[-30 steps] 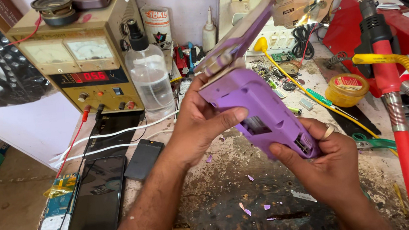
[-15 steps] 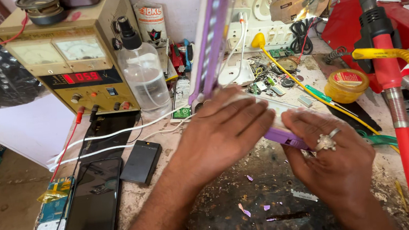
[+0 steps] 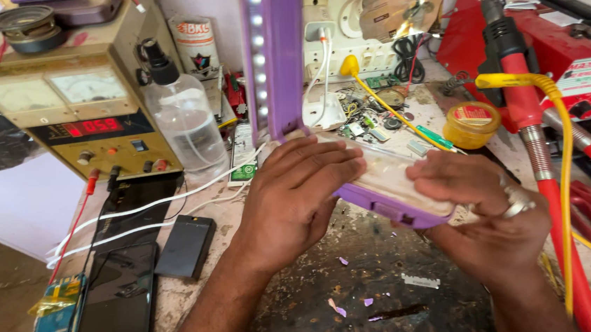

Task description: The person disassembles a purple and white plastic housing, removes a battery, and uses pliers to trim wires on a white plastic component. They then place the battery back into the purple housing and reassemble the unit.

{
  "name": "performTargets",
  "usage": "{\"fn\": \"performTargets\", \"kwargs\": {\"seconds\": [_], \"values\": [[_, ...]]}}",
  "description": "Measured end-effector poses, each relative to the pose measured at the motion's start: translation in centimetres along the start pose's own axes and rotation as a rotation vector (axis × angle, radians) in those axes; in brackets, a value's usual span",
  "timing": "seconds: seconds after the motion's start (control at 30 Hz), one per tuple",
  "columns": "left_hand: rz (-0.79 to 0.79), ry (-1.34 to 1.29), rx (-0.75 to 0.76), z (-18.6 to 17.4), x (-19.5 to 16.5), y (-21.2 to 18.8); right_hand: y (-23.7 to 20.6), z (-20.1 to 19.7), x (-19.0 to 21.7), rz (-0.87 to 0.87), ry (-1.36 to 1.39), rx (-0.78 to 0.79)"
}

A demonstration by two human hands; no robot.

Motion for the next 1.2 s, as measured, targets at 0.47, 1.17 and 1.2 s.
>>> {"fn": "performTargets", "kwargs": {"seconds": [0.47,1.17,1.2], "values": [[-0.057,-0.237,0.054,2.2,1.3,-1.2,-2.0,-0.3,-1.1,0.091,0.535,-0.021],[-0.031,-0.066,0.022,2.6,0.8,-1.0,0.6,0.7,2.2,-0.103,-0.123,0.113],[-0.036,-0.061,0.016,2.5,0.7,-0.9,0.6,0.7,2.2,-0.082,-0.099,0.097]]}}
Point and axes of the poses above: each hand's wrist, its own y-axis towards the middle knuckle, its own z-axis out of the palm, x = y × z, the point moved 1 cm from there along y, towards the middle knuckle, and after that the axes turned 13 degrees about -z, right-handed, at the moved point
